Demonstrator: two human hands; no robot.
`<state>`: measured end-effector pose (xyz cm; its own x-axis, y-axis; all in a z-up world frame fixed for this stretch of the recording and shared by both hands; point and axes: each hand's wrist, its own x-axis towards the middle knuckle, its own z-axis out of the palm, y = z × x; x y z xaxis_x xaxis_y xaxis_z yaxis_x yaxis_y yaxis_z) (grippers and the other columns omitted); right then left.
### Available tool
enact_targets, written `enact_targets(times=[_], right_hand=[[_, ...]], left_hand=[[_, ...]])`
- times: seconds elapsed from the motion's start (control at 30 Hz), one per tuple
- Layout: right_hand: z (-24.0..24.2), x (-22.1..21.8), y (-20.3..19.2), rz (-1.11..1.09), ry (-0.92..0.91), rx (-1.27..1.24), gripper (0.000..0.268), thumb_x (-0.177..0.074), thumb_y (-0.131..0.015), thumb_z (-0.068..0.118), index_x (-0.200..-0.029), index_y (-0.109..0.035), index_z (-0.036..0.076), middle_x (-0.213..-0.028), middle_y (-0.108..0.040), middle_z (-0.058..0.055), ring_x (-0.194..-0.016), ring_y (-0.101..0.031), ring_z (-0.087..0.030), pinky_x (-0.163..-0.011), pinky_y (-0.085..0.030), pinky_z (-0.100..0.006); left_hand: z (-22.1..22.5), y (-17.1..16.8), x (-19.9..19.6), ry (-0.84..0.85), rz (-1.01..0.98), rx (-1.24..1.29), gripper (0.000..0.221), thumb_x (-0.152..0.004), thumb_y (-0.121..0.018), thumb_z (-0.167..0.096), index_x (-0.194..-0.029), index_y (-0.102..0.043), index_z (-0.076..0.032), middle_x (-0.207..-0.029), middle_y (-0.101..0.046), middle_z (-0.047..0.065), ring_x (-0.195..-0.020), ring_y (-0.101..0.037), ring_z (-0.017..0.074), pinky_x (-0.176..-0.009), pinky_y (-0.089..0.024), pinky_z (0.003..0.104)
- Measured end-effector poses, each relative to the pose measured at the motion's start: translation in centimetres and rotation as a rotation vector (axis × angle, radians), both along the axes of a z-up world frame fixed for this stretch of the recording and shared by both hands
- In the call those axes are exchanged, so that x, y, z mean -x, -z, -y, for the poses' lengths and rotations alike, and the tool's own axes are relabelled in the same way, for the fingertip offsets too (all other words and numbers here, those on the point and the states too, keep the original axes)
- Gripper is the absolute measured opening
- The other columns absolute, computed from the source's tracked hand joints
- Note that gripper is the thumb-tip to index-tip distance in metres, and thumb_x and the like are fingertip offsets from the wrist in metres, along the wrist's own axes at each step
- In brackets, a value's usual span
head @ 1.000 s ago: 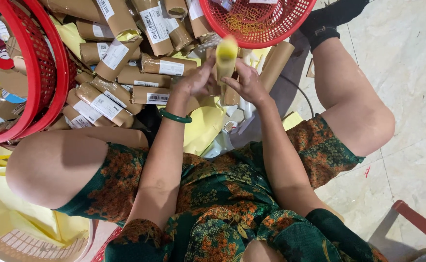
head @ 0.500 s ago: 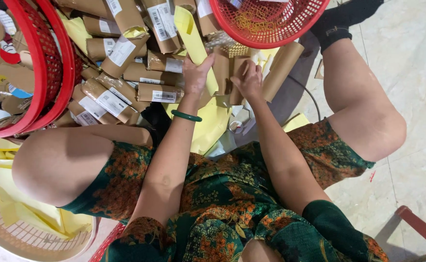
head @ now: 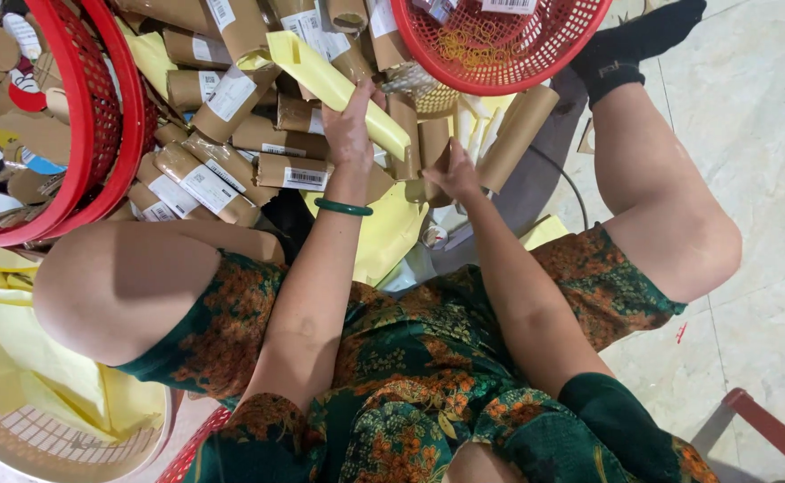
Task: Wrapping products in paper, labeling cardboard tubes, and inserting rolled posters into tubes for shipping.
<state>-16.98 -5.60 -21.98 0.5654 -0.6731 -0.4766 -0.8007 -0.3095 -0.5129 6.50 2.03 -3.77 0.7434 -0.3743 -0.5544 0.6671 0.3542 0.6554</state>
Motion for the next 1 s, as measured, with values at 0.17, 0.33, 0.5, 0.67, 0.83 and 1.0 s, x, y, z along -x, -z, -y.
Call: enact_targets(times=[0.17,0.33,0.5,0.67,0.83,1.0], right_hand=[[-0.2,-1.4,-2.1,0.086,0.076,-0.052,0.103,-0.064,-0.092,0.033,-0.148,-0.038,0.008,-0.132,-0.056,-0.024,-0.127,-0.053,-0.039,-0.106,-0.045,-0.044],[1.0,-3.4,-12.8,0.136,-0.019,-0.080,0.081,-0.065,-0.085,0.020,-0.138,-0.053,0.011,-0.132,-0.057,-0.018,-0.124,-0.055,-0.039,-0.105,-0.048,-0.045],[0.9,-4.6,-18.7,0.443,-0.270,-0.011,0.075,-0.069,-0.084,0.010,-0.137,-0.054,0.008,-0.125,-0.056,-0.017,-0.122,-0.055,-0.040,-0.106,-0.048,-0.046],[1.4,-4.4,-21.0,0.499,-0.318,-0.096,0.075,-0.069,-0.085,0.008,-0.137,-0.055,0.008,-0.125,-0.057,-0.014,-0.121,-0.058,-0.036,-0.105,-0.050,-0.043],[1.7,-4.4,-20.8,0.552,-0.280,-0.210,0.079,-0.069,-0.084,0.006,-0.141,-0.052,0.008,-0.128,-0.056,-0.013,-0.123,-0.060,-0.033,-0.106,-0.051,-0.040],[1.9,-4.3,-20.1,0.553,-0.184,-0.050,0.077,-0.068,-0.086,0.006,-0.137,-0.050,0.004,-0.128,-0.054,-0.016,-0.121,-0.058,-0.035,-0.103,-0.051,-0.042]], left_hand=[[-0.5,0.8,-0.3,-0.038,0.056,-0.016,0.030,-0.086,-0.076,0.000,-0.108,-0.056,0.002,-0.087,-0.066,0.011,-0.071,-0.069,0.0224,-0.064,-0.059,0.035],[0.2,0.3,-1.1,-0.085,0.097,-0.003,0.029,-0.085,-0.076,0.002,-0.105,-0.055,0.001,-0.084,-0.065,0.010,-0.070,-0.068,0.0225,-0.062,-0.058,0.035],[1.1,-1.6,-0.2,-0.067,0.154,0.021,0.032,-0.083,-0.079,-0.002,-0.107,-0.057,0.001,-0.086,-0.067,0.010,-0.069,-0.069,0.0214,-0.061,-0.059,0.034],[1.2,-2.1,0.1,-0.002,0.243,-0.031,0.029,-0.088,-0.080,-0.004,-0.109,-0.061,0.005,-0.088,-0.071,0.012,-0.071,-0.070,0.0200,-0.063,-0.058,0.032],[1.6,-1.4,2.1,0.085,0.333,0.011,0.022,-0.090,-0.080,-0.006,-0.104,-0.065,0.003,-0.088,-0.073,0.012,-0.074,-0.071,0.0187,-0.065,-0.057,0.031],[1.3,1.3,4.1,0.529,0.525,-0.052,0.025,-0.093,-0.082,-0.013,-0.109,-0.071,0.003,-0.098,-0.075,0.009,-0.086,-0.071,0.0165,-0.080,-0.059,0.030]])
